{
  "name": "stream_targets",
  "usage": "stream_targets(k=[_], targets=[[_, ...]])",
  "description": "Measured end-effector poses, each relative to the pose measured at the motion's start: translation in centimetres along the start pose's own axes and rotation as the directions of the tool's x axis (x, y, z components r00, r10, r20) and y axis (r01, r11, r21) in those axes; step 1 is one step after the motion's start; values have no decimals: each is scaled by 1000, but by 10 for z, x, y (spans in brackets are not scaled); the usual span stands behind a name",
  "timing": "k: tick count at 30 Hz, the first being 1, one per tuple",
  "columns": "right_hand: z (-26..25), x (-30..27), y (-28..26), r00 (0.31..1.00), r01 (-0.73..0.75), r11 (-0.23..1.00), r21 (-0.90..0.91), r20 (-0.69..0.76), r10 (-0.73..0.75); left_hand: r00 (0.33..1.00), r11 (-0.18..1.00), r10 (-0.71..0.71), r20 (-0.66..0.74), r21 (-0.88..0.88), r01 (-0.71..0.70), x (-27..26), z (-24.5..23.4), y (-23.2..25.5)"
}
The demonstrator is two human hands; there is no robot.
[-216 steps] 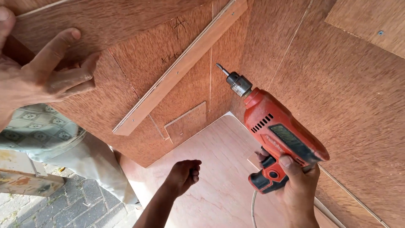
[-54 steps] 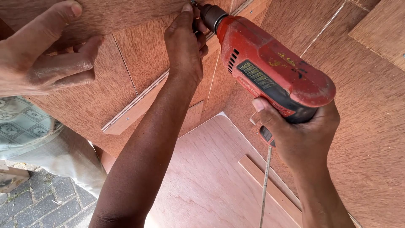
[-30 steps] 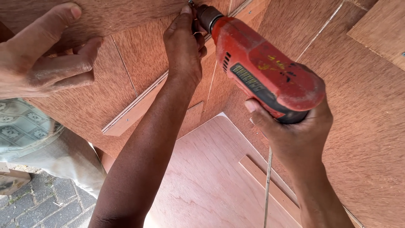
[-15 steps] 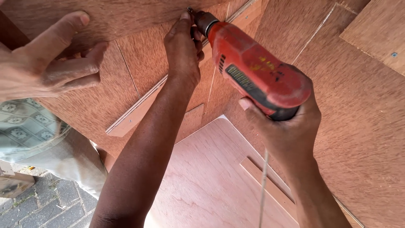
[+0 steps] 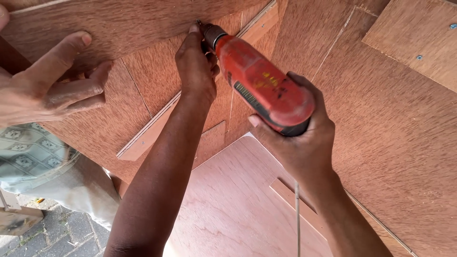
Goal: Assembling a wooden structure by fastening plywood panels and strips with screws using a power drill.
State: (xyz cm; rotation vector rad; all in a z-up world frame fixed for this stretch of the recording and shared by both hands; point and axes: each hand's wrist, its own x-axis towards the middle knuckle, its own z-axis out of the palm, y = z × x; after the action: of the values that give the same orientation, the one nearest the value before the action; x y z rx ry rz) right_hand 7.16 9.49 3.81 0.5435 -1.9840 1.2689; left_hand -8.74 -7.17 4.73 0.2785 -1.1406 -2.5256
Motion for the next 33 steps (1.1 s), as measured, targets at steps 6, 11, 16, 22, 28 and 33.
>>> stream_targets(k=[6, 11, 16, 22, 28, 33], targets=[[-5, 5, -1, 960, -257, 943, 212, -60, 275, 969, 966, -245, 25, 92, 242, -42, -108, -91], [-46, -21, 31, 857, -437, 821, 368, -105, 504, 739, 740, -659, -140, -293, 605, -45, -218, 24], [-100, -80, 79, 673, -590, 694, 413, -222, 705, 354, -51, -897, 266, -856, 515, -36, -138, 236], [-113, -92, 47, 701, -583, 622, 522, -62, 710, 60, -499, -693, 719, -537, 680, -23, -153, 236], [-100, -123, 4, 779, -363, 687, 629, -199, 594, 968, 972, -198, -154, -158, 174, -172, -56, 23], [-101, -135, 1, 802, -372, 748, 549, -216, 557, 991, 959, -120, 57, -250, 131, -161, -28, 34]])
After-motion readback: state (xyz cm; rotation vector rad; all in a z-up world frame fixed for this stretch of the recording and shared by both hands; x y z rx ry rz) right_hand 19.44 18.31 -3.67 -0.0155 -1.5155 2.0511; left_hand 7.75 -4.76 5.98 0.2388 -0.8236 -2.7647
